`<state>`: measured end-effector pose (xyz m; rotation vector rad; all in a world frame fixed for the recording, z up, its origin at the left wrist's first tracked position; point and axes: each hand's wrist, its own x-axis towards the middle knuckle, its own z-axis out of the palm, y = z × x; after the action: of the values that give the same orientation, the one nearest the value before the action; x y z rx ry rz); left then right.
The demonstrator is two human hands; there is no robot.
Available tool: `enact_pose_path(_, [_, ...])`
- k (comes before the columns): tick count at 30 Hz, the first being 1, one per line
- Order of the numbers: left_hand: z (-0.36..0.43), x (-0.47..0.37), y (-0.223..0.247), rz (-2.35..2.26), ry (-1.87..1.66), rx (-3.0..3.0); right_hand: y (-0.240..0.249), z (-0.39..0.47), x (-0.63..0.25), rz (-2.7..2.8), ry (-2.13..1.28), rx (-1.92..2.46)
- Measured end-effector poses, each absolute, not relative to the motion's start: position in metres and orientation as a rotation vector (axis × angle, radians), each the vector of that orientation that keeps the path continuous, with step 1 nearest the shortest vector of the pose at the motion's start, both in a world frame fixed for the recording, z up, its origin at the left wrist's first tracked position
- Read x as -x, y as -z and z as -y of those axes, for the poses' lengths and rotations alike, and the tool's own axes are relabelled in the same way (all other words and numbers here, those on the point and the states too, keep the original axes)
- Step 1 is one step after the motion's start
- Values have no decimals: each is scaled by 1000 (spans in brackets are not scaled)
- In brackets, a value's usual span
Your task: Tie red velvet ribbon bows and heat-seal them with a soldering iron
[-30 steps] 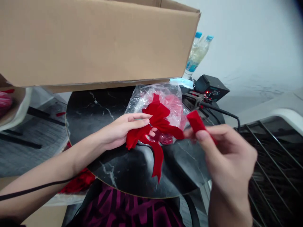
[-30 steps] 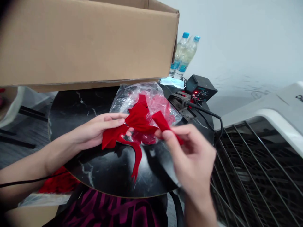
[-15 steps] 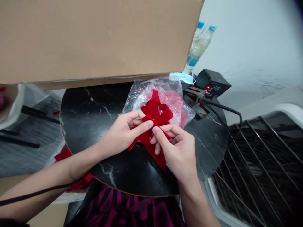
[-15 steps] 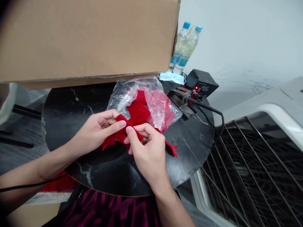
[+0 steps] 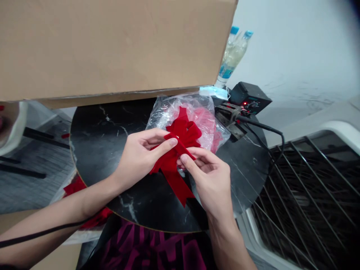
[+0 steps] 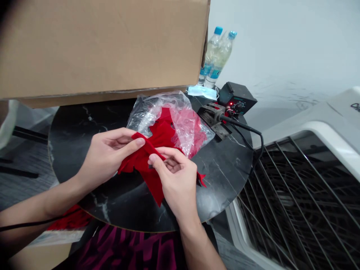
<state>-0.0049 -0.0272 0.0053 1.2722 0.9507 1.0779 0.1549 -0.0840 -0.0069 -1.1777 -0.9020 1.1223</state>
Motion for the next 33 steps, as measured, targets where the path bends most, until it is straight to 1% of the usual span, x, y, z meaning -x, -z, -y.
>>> enact_pose_path(6, [31,2,-4,-1010,-1144,-1258,6,83,-155,884,-1152,1210])
enact_pose_path(12, [33,-4,-8,-1053,-1232,-1225,4,84,-151,903,-1042,1231])
enact_pose_path(17, [32,-6,-11,-1041,-1203,-1175,7,84,-150,828,-1053,1167])
enact_pose_path(23, [27,-4,-11,-977,-1153,-1110,15,82,-150,672,-1151,1052])
enact_pose_path(33, [29,-7,-11,-1011,-1140,-1069,14,78,-147,526,-1210,1051])
